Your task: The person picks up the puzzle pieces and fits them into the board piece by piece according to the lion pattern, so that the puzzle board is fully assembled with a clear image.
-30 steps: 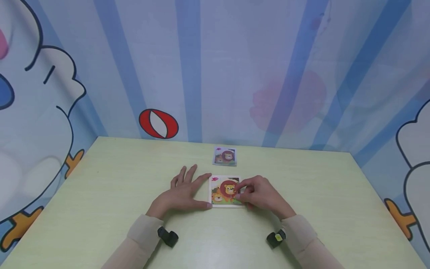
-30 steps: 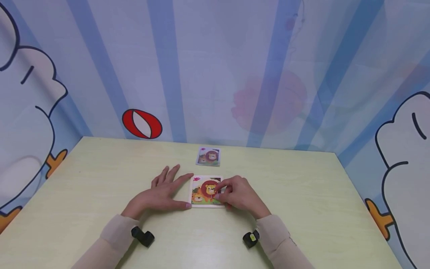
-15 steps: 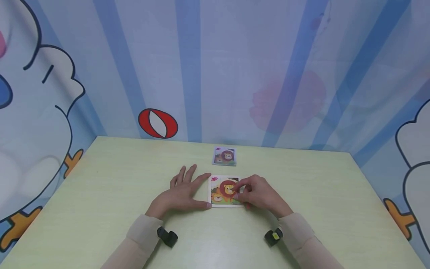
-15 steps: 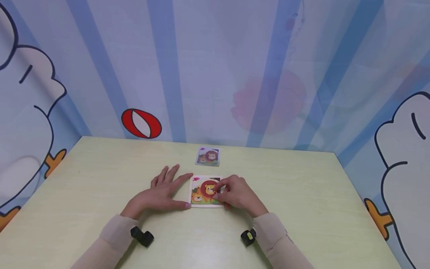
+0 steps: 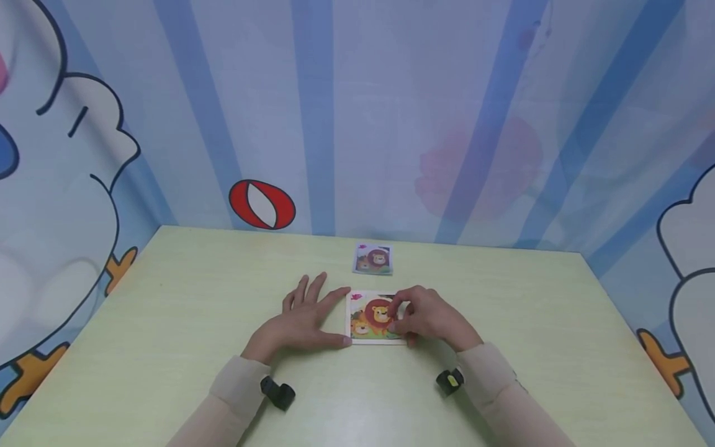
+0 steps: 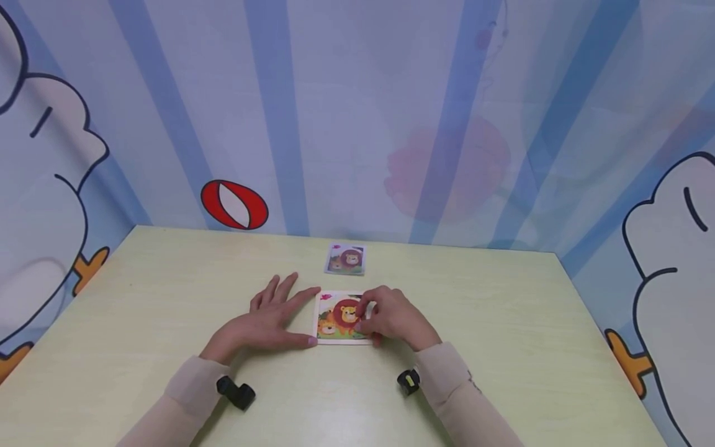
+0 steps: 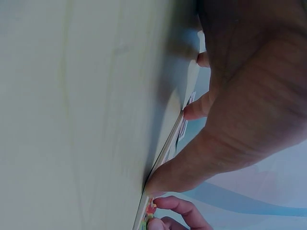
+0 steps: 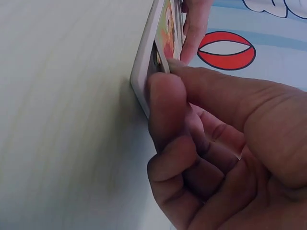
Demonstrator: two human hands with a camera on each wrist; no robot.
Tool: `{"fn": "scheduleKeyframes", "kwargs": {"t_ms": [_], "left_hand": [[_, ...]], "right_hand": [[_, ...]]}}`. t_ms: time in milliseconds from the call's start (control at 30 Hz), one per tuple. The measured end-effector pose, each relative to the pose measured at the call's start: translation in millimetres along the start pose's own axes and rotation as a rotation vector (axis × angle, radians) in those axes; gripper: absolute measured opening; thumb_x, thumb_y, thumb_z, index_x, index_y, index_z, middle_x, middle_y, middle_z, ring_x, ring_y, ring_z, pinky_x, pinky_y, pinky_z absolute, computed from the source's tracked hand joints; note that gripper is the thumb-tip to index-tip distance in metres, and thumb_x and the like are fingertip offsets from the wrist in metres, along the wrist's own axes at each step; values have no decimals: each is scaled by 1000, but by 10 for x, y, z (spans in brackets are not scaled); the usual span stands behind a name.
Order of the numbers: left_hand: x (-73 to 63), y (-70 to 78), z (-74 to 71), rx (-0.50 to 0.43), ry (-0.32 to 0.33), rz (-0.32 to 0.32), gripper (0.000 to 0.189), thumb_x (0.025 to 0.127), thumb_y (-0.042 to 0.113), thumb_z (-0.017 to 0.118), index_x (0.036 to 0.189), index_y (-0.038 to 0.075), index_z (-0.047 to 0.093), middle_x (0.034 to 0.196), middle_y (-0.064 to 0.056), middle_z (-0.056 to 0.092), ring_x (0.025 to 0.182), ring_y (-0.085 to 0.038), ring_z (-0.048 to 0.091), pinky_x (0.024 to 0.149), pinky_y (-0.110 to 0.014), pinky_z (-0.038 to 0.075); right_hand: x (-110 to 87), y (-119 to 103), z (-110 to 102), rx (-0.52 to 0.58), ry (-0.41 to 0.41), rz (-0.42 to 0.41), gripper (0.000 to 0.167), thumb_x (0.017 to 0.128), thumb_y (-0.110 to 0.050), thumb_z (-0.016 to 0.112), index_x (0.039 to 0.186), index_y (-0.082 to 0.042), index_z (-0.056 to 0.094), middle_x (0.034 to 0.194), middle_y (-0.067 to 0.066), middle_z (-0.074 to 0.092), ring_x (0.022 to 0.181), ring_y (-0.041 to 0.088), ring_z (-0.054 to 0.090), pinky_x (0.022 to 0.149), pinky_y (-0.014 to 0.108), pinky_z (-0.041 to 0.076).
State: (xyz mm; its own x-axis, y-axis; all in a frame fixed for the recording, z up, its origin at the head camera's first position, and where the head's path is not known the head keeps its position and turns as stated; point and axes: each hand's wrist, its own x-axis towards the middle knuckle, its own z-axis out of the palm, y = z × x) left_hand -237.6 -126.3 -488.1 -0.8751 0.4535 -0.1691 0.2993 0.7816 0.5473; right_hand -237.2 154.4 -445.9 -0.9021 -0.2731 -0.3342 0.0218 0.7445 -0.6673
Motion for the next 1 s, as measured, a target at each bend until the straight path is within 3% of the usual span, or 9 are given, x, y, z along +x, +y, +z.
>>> {"fn": "scheduleKeyframes", "kwargs": {"t_ms": [300,733,900,1000], "left_hand": [[10,27,-28,17,-26,-27,100,86,59,80,170,37,29,184,-12,-3,168,-48,-14,131,-75,-1],[-29,-61,43,-10,-4,-1,101,85,65,79,170,38,31,183,-15,-1,167,-51,-12,129,-79,2],[-21,-32,25,-1,-27,9,102,86,66,78,170,39,28,183,-14,-3,167,-50,-14,129,-78,2],[-48,9,-44,6,-51,8,105,86,66,79,171,39,24,183,-15,-3,167,-51,-13,128,-79,3]], "right_hand": [[13,65,-9,9,0,-21,23,92,-17,86,104,-12,67,65,6,65,50,17,61,59,28,45],[-17,148,52,75,-7,-43,26,92,-19,86,108,-13,67,68,4,66,53,16,60,60,27,47],[-53,253,43,94,13,-109,23,100,-21,77,119,-13,67,69,4,67,56,17,59,62,30,48],[-55,306,28,73,65,-151,22,105,-20,69,125,-13,66,71,3,67,61,16,58,64,30,49]]}}
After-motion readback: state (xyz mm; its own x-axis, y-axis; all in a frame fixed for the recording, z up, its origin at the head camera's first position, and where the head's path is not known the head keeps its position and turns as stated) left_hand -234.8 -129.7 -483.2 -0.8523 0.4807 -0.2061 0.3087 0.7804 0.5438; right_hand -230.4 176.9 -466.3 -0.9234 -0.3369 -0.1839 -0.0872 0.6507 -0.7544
